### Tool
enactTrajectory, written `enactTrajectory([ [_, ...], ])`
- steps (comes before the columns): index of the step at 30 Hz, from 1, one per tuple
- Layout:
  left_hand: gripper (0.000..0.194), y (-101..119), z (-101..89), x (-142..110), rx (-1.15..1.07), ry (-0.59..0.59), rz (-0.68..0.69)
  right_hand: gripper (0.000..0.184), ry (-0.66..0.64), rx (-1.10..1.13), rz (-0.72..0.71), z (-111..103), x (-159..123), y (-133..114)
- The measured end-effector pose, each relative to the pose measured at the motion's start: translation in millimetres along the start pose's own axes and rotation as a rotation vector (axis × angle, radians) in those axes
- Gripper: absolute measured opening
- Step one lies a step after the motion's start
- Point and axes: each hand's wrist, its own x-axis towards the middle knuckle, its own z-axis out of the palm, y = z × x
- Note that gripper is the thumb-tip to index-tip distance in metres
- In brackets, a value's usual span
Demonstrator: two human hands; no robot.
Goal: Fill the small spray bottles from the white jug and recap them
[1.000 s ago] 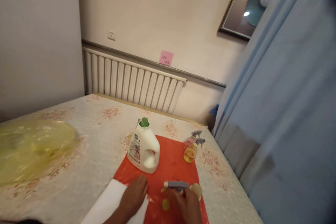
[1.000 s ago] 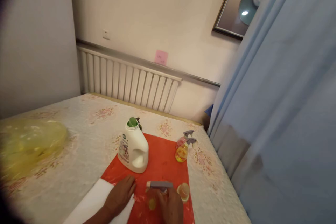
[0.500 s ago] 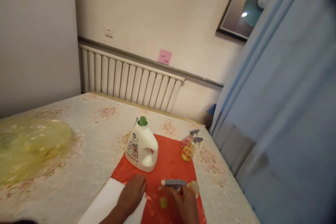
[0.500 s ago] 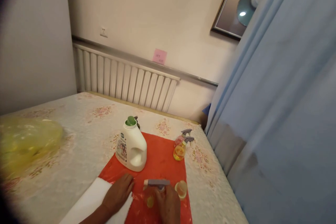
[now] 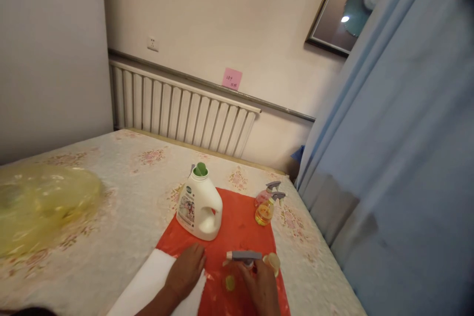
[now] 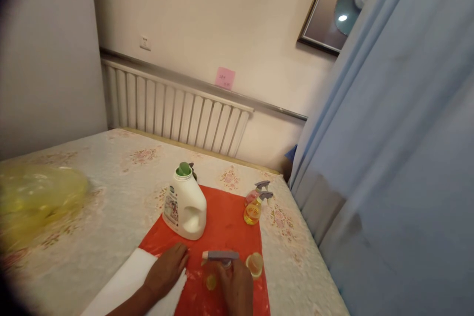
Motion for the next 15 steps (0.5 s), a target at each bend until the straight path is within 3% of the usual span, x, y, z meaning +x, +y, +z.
enactTrajectory([
  [15, 0.026, 4.1, -5.6, 1.2, 0.004, -0.033, -0.024, 0.029, 0.014, -0.021, -0.019, 1.2, -0.2, 4.3],
])
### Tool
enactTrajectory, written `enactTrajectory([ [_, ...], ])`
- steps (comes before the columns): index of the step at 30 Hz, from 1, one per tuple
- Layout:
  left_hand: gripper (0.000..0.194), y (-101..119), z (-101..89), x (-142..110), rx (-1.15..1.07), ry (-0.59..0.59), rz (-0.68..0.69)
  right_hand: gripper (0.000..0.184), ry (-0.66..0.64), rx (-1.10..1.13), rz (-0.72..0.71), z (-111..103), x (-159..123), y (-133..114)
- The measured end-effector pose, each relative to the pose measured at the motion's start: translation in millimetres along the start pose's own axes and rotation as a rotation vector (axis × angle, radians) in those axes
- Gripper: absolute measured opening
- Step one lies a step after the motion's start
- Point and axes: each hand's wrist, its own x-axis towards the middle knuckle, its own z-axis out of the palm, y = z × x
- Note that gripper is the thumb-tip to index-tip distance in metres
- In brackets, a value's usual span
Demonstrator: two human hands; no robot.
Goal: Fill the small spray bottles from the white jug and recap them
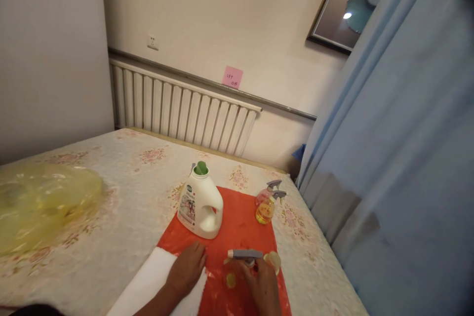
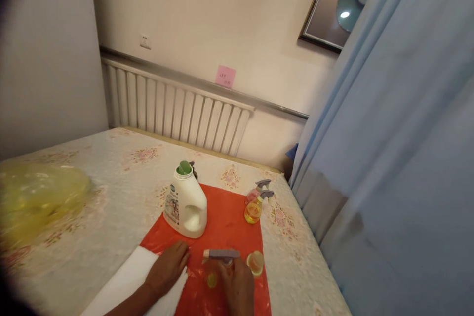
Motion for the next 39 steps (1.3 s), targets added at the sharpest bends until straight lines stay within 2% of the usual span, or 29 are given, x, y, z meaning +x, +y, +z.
enactTrajectory([
  [15, 0.027, -6.0, 8.1, 0.5, 0.039, 0.01, 0.043, 0.029, 0.003, 0.018, 0.003, 1.7, 0.1, 1.7],
  [29, 0.025, -0.1, -0.6, 1.2, 0.039, -0.019, 0.013, 0.031, -0.006, 0.051, 0.03, -0.4, -1.3, -2.1],
  [39, 0.025, -3.8, 3.7, 1.7, 0.02, -0.022, 0.019, 0.03, -0.012, 0.052, 0.01, 1.9, 0.9, 3.2],
])
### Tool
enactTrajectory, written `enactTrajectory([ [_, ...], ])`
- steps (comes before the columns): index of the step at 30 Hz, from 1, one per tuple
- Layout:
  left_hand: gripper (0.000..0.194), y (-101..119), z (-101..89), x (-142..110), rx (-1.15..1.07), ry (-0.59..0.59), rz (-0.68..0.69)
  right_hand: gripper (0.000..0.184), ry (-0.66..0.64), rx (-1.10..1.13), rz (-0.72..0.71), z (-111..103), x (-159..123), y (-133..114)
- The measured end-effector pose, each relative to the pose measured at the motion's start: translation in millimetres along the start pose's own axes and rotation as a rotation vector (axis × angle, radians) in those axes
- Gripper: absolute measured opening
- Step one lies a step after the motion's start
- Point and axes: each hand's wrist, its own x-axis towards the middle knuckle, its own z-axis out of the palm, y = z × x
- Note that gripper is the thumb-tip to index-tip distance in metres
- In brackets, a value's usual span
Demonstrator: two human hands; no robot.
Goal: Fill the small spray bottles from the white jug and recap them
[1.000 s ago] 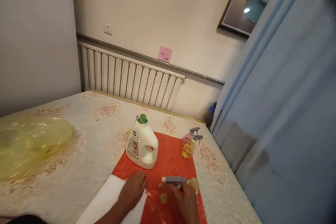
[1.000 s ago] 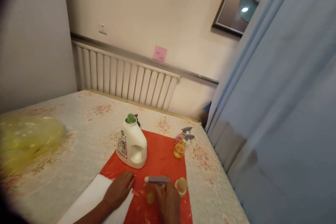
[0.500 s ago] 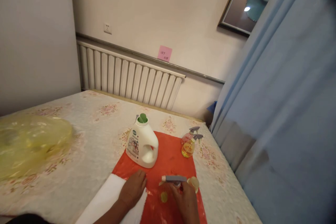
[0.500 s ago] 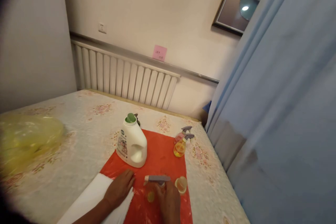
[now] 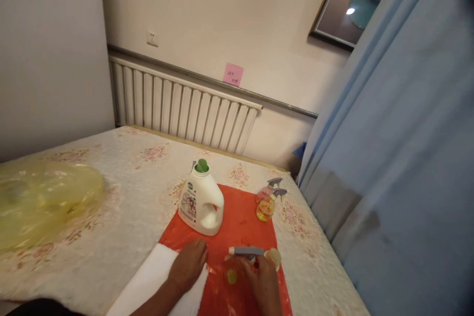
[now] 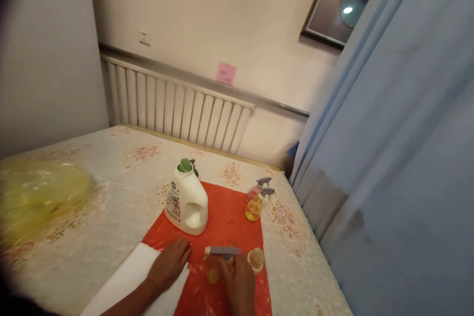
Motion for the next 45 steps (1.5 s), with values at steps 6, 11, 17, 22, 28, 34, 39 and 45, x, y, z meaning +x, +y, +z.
enactTrajectory([
  [6, 0.023, -0.4, 1.1, -0.4, -0.002, 0.008, 0.006, 0.029, -0.004, -0.008, 0.018, 0.6, 0.4, -1.2],
  [11, 0.024, 0.5, -1.1, -1.0, -0.006, 0.002, 0.001, 0.029, -0.005, -0.016, 0.008, 1.1, -0.4, -0.8],
  [17, 0.025, 0.7, -2.4, -1.1, -0.009, -0.004, -0.001, 0.028, 0.012, -0.007, -0.006, -1.2, -2.3, -4.1],
  [22, 0.024, 0.5, -1.4, -0.8, -0.001, 0.005, 0.006, 0.027, 0.011, 0.024, -0.011, -3.8, -4.7, -9.4],
  [28, 0.023, 1.2, -2.7, -0.4, 0.014, -0.01, -0.003, 0.026, 0.02, 0.021, -0.008, -2.3, -2.7, -6.1],
  [34, 0.025, 1.5, -3.2, 0.7, 0.027, -0.033, 0.0, 0.026, 0.042, 0.027, -0.01, -2.4, -2.1, -5.9],
  [39, 0.026, 1.1, -3.0, 3.0, 0.027, -0.07, 0.001, 0.026, 0.049, 0.008, -0.008, -1.8, -3.3, -6.9],
  [45, 0.023, 9.8, -16.7, 8.2, 0.026, -0.163, -0.02, 0.027, 0.046, -0.01, 0.009, -2.9, -5.5, -8.4],
])
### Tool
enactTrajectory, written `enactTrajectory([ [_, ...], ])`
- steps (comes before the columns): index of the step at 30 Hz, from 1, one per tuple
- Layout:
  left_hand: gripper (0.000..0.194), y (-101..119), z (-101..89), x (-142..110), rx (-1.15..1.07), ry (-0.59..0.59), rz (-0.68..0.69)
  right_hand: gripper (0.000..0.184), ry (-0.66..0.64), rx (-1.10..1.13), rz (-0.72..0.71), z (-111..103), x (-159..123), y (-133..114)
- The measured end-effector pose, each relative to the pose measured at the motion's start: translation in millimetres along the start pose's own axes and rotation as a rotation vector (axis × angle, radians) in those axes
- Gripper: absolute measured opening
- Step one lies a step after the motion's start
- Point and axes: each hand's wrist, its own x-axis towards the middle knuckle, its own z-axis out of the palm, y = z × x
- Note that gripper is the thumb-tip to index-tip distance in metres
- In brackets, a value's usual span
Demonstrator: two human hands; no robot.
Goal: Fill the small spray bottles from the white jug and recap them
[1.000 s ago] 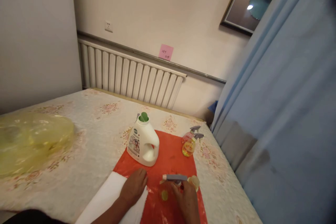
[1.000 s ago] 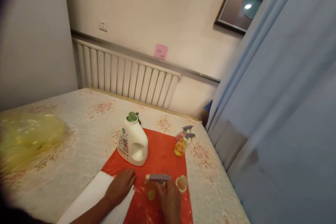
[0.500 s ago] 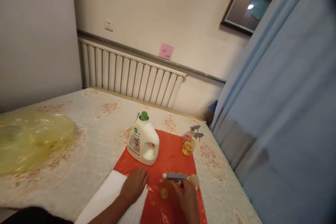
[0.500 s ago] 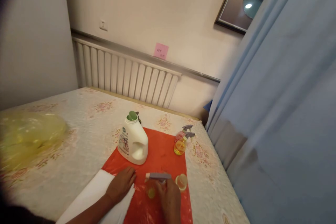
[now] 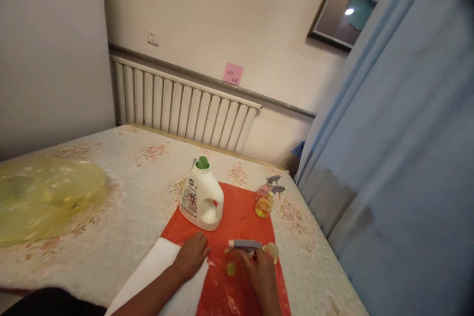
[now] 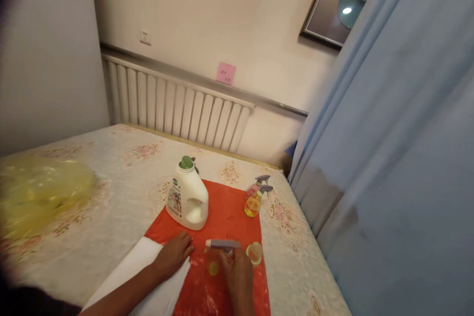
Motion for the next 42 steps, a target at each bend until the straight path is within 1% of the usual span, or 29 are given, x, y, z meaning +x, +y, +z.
enactTrajectory([
  [4, 0.019, 17.7, -11.1, -5.5, -0.004, 0.001, 0.014, 0.027, -0.015, -0.009, 0.01, -0.5, -0.7, 0.2],
  [6, 0.019, 29.5, -11.6, -11.7, -0.051, 0.01, 0.056, 0.026, 0.0, -0.013, 0.005, -0.2, -1.1, 1.0],
  [7, 0.021, 35.5, -10.1, -15.3, -0.101, 0.011, 0.081, 0.026, 0.009, -0.013, -0.001, -0.1, -1.4, 1.5],
  [9, 0.032, 46.5, -4.1, -22.3, -0.228, 0.001, 0.128, 0.025, 0.02, -0.005, -0.02, 0.0, -2.2, 2.4],
  [12, 0.056, 59.4, 7.2, -29.6, -0.401, -0.044, 0.177, 0.025, 0.04, 0.01, -0.045, -1.2, -4.4, 2.8],
  [14, 0.072, 66.9, 11.6, -31.7, -0.476, -0.078, 0.171, 0.025, 0.053, 0.021, -0.049, -2.6, -6.6, 2.8],
  [16, 0.08, 75.0, 10.9, -32.4, -0.532, -0.085, 0.16, 0.026, 0.054, 0.037, -0.045, -4.0, -9.0, 3.4],
  [18, 0.079, 83.8, 5.8, -32.5, -0.584, -0.072, 0.168, 0.025, 0.049, 0.049, -0.049, -5.4, -11.5, 4.5],
  [21, 0.072, 96.0, -4.2, -33.2, -0.633, -0.05, 0.194, 0.024, 0.059, 0.059, -0.063, -8.7, -15.4, 4.2],
  [24, 0.072, 103.3, -10.2, -35.6, -0.63, -0.046, 0.183, 0.023, 0.071, 0.076, -0.064, -15.7, -20.4, -3.4],
  [28, 0.076, 106.8, -14.7, -40.6, -0.635, 0.003, 0.157, 0.02, 0.066, 0.088, -0.062, -25.7, -28.4, -20.7],
  [33, 0.066, 105.1, -26.7, -45.8, -0.588, 0.047, 0.201, 0.022, 0.073, 0.12, -0.088, -27.8, -34.8, -35.8],
  [35, 0.069, 99.3, -31.9, -47.5, -0.575, 0.049, 0.187, 0.023, 0.059, 0.156, -0.106, -26.3, -36.6, -41.4],
  [38, 0.076, 84.3, -39.6, -49.8, -0.609, 0.056, 0.18, 0.027, 0.047, 0.207, -0.121, -21.7, -38.7, -50.8],
  [42, 0.08, 60.4, -51.9, -49.3, -0.582, 0.025, 0.182, 0.038, 0.096, 0.254, -0.09, -10.9, -37.5, -60.0],
])
